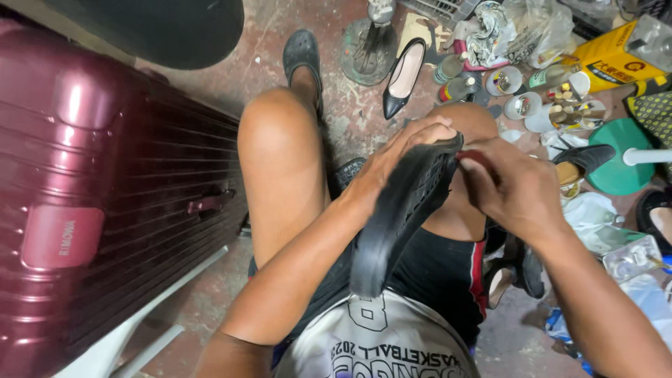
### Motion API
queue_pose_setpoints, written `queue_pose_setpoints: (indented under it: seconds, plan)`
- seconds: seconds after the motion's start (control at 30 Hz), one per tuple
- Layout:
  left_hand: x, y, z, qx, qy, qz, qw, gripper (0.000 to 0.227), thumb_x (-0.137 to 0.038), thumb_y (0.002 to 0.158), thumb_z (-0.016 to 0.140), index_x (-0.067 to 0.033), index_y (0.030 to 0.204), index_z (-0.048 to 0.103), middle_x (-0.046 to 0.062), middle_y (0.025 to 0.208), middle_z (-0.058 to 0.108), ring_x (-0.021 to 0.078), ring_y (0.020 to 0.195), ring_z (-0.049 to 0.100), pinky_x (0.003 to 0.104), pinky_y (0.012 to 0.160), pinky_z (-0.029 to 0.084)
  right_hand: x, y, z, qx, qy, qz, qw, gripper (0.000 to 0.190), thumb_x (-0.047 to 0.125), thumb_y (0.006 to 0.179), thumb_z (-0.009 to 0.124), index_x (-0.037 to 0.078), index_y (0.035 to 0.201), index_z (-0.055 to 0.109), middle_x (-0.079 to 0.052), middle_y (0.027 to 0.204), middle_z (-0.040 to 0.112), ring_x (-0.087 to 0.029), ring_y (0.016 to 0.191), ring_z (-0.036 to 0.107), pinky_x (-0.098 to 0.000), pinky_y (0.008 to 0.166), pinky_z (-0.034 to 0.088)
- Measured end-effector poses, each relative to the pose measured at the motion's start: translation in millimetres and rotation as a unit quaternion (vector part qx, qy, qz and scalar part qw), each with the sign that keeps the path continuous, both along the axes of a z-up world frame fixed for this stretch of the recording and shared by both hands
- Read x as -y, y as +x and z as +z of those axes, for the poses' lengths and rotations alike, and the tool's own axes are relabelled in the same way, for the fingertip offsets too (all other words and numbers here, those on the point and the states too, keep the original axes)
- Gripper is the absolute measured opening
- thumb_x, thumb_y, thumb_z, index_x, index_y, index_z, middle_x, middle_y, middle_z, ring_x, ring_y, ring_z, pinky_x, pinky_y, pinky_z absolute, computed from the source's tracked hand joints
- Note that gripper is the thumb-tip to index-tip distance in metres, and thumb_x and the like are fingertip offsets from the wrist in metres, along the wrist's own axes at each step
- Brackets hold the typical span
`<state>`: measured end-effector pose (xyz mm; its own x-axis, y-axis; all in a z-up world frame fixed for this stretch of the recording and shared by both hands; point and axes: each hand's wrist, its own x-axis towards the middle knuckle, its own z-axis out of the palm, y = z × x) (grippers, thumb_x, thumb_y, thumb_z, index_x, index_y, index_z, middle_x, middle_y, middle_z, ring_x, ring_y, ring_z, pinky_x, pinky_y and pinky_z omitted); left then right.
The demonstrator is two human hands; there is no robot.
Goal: The person scrubs the sole of a black slip-on shoe using a red abrasive block. They hold the shoe in one hand and rub the sole repeatedly, focusing on the tread pattern and edges.
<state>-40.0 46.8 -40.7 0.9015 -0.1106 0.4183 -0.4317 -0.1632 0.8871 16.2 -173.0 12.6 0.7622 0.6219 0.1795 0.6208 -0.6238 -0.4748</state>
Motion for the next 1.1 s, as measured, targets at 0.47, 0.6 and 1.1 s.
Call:
queue_pose_setpoints:
  seconds: [0.47, 0.6, 1.1]
  plan:
    - [9.9, -3.9, -8.2, 0.035, 0.079, 0.041, 0.995, 0.066, -0.012, 0.088, 0.079, -0.0149, 0.146, 0.047, 0.012, 0.151, 0.049, 0.0372, 0.139, 0.054, 0.041, 0.115, 0.051, -1.2, -12.9, -2.4, -0.111, -0.055, -0.076, 0.989, 0.017, 0.017, 0.096, 0.069, 0.003, 0.105, 0.068, -0.012, 0.077, 0.066, -0.022, 0.068, 0.063, -0.0351, 0.064, 0.047]
    - [11.6, -8.3, -7.8, 0.046, 0.08, 0.053, 0.994, 0.068, -0.009, 0.089, 0.079, -0.0161, 0.147, 0.045, 0.013, 0.149, 0.049, 0.0368, 0.136, 0.055, 0.04, 0.112, 0.052, 5.6, -20.2, 4.5, -0.316, 0.047, -0.064, 0.946, 0.017, 0.022, 0.092, 0.068, 0.007, 0.1, 0.07, -0.013, 0.074, 0.066, -0.019, 0.065, 0.057, -0.0336, 0.056, 0.046]
    - [-5.1, -9.6, 1.2, 0.073, 0.059, 0.084, 0.992, 0.06, -0.001, 0.096, 0.072, -0.0172, 0.147, 0.046, 0.009, 0.151, 0.049, 0.0298, 0.14, 0.056, 0.036, 0.117, 0.052, 32.1, -37.7, 17.8, -0.278, 0.132, -0.089, 0.947, 0.024, 0.021, 0.097, 0.064, 0.001, 0.108, 0.069, -0.009, 0.088, 0.069, -0.02, 0.067, 0.061, -0.029, 0.062, 0.049]
